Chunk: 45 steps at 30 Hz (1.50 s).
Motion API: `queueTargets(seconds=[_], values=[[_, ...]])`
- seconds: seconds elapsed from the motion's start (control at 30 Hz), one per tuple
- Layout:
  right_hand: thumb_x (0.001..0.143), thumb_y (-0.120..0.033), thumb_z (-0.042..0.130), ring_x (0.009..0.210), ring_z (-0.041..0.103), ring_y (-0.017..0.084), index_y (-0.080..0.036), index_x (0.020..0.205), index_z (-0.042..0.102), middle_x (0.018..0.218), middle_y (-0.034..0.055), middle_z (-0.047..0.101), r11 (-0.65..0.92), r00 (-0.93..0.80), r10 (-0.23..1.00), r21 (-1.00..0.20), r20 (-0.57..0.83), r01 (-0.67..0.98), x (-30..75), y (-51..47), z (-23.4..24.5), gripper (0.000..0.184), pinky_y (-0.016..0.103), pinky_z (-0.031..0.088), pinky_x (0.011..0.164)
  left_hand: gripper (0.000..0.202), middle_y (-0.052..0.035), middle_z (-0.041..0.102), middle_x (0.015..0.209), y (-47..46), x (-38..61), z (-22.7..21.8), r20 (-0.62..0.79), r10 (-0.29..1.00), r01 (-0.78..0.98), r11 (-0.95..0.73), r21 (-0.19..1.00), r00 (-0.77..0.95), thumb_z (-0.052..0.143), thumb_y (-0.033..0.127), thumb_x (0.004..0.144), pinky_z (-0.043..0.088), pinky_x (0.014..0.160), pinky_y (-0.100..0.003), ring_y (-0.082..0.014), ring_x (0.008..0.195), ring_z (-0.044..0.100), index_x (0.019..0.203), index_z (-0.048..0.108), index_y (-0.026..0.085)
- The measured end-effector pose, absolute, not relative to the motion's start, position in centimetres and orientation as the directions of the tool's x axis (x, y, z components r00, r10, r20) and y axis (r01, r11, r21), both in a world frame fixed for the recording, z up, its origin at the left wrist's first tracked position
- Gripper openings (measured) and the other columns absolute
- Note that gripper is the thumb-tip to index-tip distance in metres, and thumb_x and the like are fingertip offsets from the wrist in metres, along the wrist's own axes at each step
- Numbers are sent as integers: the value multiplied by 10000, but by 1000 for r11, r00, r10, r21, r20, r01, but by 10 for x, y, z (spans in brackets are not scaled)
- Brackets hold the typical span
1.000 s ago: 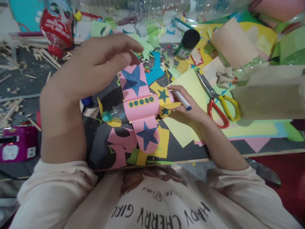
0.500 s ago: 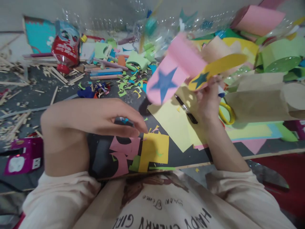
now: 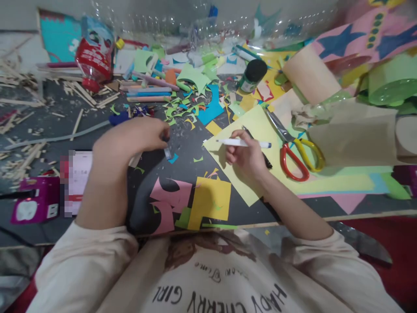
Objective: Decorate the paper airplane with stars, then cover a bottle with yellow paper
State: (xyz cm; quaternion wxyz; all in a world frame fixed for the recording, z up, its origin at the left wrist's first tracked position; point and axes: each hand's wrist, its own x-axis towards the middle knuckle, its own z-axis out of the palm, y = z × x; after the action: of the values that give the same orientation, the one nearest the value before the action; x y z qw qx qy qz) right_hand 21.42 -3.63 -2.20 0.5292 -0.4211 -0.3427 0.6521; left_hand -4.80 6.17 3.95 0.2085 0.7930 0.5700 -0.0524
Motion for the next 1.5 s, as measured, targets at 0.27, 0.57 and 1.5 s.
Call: queueTargets(seconds=[0.27, 0.57, 1.5], values=[[744, -388, 783, 473, 443, 60, -228, 845, 590, 597, -86, 557, -315, -211, 947, -816, -241, -485, 213, -35, -30, 270, 208, 399, 472, 380, -155, 742, 869, 17, -34, 42, -501, 839, 977, -201, 74, 211, 565, 303, 846, 497, 690, -390, -373, 842, 723, 1185, 629, 144], [669, -459, 803, 530, 563, 84, -221, 832, 702, 650, -35, 697, -356, -208, 934, -801, -290, -482, 212, -35, -29, 306, 220, 500, 538, 335, -42, 732, 829, 3, -8, 1, -165, 931, 389, 26, 921, 327, 729, 461, 732, 551, 739, -292, -160, 730, 648, 926, 742, 189], [689, -521, 868, 584, 658, 90, -218, 815, 685, 693, -25, 741, -311, -265, 942, -836, -207, -452, 204, -44, -30, 376, 226, 555, 594, 324, -54, 735, 960, -18, 4, -21, 176, 806, 408, -459, 789, 565, 445, 344, 1002, 525, 774, -267, -163, 846, 669, 1088, 725, 207]])
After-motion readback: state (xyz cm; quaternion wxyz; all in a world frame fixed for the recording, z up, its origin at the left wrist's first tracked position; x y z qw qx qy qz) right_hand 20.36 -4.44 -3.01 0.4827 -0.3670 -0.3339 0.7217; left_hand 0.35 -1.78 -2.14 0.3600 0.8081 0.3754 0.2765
